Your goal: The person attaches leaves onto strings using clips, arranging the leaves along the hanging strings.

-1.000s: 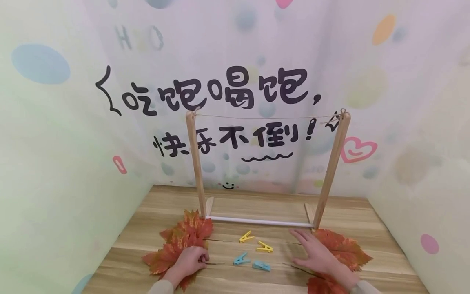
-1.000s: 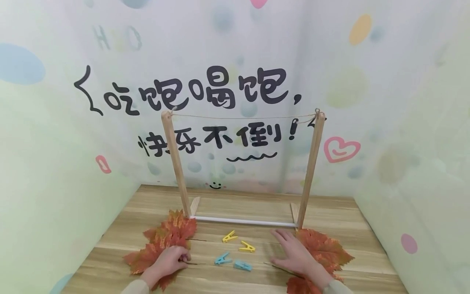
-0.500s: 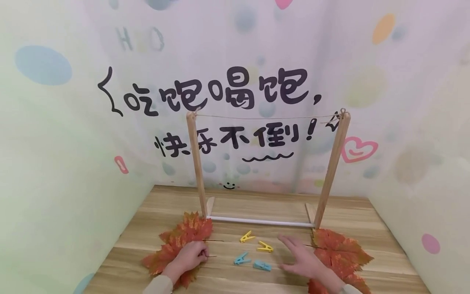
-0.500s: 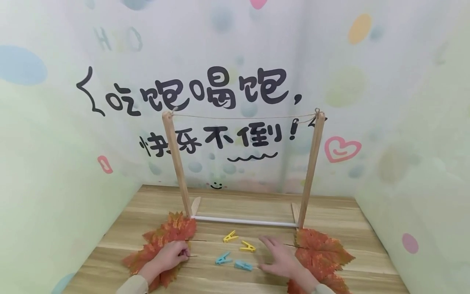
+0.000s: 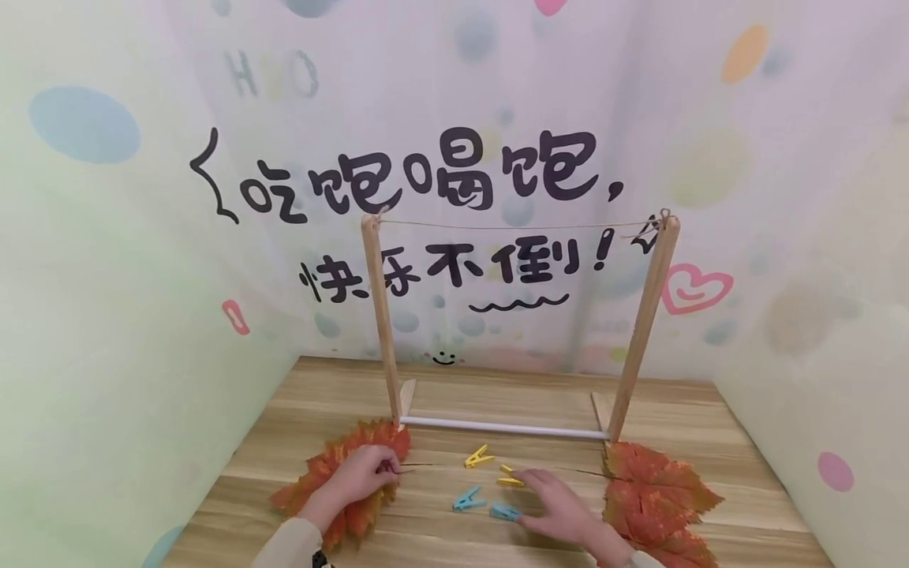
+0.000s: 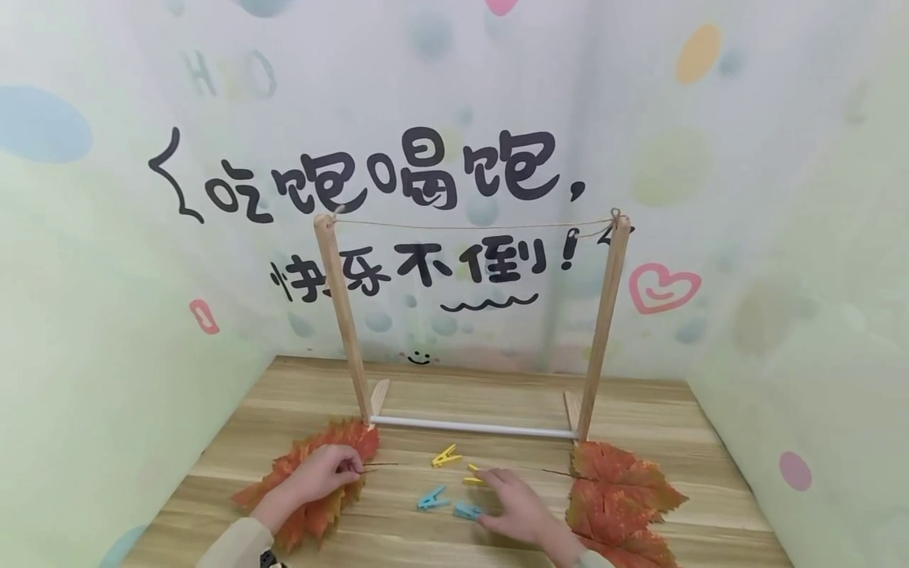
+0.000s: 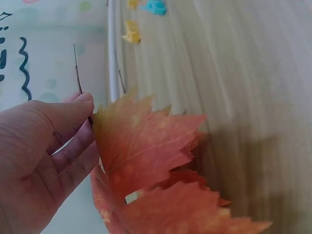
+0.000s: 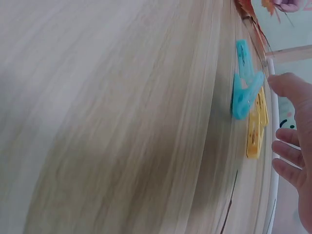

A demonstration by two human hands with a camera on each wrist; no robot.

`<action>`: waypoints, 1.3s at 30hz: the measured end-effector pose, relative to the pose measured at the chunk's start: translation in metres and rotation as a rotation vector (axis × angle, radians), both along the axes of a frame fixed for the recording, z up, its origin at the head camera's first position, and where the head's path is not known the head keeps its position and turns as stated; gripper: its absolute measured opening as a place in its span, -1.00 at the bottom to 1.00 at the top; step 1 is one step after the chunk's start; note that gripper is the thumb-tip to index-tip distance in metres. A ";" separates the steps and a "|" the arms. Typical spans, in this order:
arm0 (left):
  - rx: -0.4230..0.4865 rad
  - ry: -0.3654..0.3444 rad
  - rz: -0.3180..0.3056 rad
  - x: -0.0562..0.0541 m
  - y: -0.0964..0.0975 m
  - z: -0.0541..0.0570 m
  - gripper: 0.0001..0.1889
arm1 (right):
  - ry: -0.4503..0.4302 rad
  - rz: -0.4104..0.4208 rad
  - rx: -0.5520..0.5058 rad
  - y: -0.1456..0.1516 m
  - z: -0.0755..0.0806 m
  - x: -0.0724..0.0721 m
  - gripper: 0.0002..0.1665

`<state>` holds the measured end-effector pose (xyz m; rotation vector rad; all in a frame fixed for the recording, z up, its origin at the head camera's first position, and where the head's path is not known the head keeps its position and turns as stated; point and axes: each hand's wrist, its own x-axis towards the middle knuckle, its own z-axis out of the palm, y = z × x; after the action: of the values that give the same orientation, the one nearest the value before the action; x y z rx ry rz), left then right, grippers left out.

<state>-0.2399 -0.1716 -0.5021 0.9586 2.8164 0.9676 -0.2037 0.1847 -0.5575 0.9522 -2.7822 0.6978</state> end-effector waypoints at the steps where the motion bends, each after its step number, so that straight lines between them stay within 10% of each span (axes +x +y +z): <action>1: 0.005 -0.010 0.008 -0.001 0.000 0.002 -0.92 | -0.005 0.000 0.000 -0.002 -0.001 -0.001 -0.30; 13: 0.102 -0.017 0.078 -0.008 0.004 0.030 -0.93 | -0.153 0.051 -0.016 -0.022 -0.013 -0.008 -0.56; 22: 0.143 -0.042 0.098 -0.012 0.004 0.049 -0.96 | -0.067 0.047 0.005 -0.026 -0.023 -0.009 -0.72; 39: 0.163 -0.032 0.076 -0.022 0.012 0.072 -0.97 | -0.171 0.047 -0.075 -0.028 -0.021 -0.009 -0.92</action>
<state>-0.2618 -0.1592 -0.4300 0.8456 2.8012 1.2268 -0.2129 0.1565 -0.5781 0.9910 -2.8623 0.9253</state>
